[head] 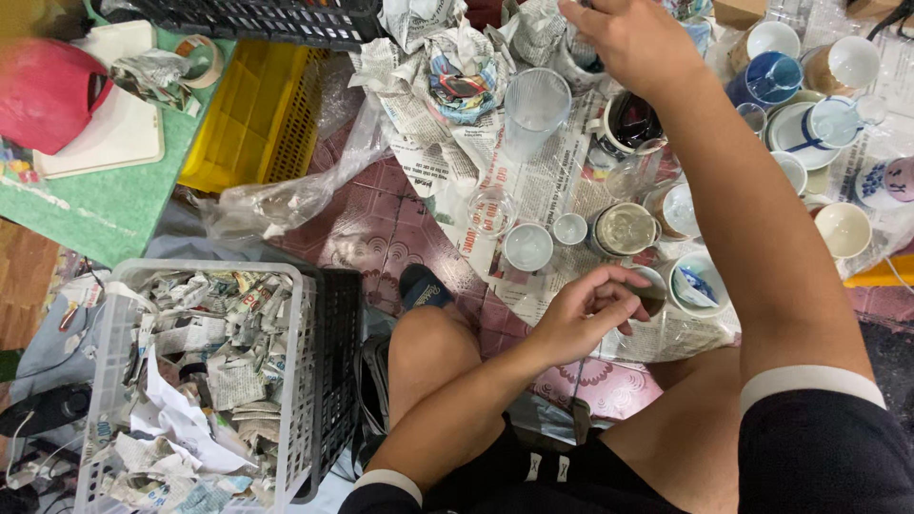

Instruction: The person sits on the floor and wraps small ceramic cups and saucers with newspaper sheets. They fold the paper around each item and place the wrapped bundles onto a nearby table. The process is repeated for multiple items.

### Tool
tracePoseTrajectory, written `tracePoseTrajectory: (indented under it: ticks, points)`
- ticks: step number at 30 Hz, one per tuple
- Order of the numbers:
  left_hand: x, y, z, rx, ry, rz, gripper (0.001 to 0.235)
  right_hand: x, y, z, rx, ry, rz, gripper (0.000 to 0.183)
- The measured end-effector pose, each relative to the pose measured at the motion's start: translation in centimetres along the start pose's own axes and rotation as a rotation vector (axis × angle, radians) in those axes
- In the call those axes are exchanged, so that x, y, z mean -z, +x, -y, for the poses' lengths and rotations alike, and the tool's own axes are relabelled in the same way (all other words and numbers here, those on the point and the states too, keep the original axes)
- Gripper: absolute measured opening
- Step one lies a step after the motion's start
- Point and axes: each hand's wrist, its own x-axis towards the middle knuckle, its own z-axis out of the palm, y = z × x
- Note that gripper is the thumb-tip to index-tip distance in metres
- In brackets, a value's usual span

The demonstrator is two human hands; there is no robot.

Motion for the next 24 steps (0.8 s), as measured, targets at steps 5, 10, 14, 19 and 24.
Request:
tracePoseTrajectory:
  ticks: [5, 10, 14, 19, 24]
  points:
    - [0.4, 0.2, 0.1, -0.007, 0.028, -0.002, 0.030, 0.2, 0.0, 1.1, -0.023, -0.004, -0.020, 0.037]
    - [1.7, 1.2, -1.2, 0.058, 0.221, -0.053, 0.039, 2.9, 0.2, 4.2, -0.135, -0.011, 0.051, 0.052]
    - [3.0, 1.4, -2.9, -0.185, 0.065, -0.149, 0.054, 6.5, -0.5, 8.5, -0.224, 0.088, 0.010, 0.061]
    - [3.6, 0.6, -5.0, -0.499, 0.082, -0.351, 0.071, 10.2, -2.2, 16.7, -0.146, 0.137, 0.006, 0.066]
    - [2.7, -2.2, -6.3, -0.764, 0.109, -0.354, 0.066, 13.5, -3.5, 24.5, -0.058, 0.265, 0.018, 0.065]
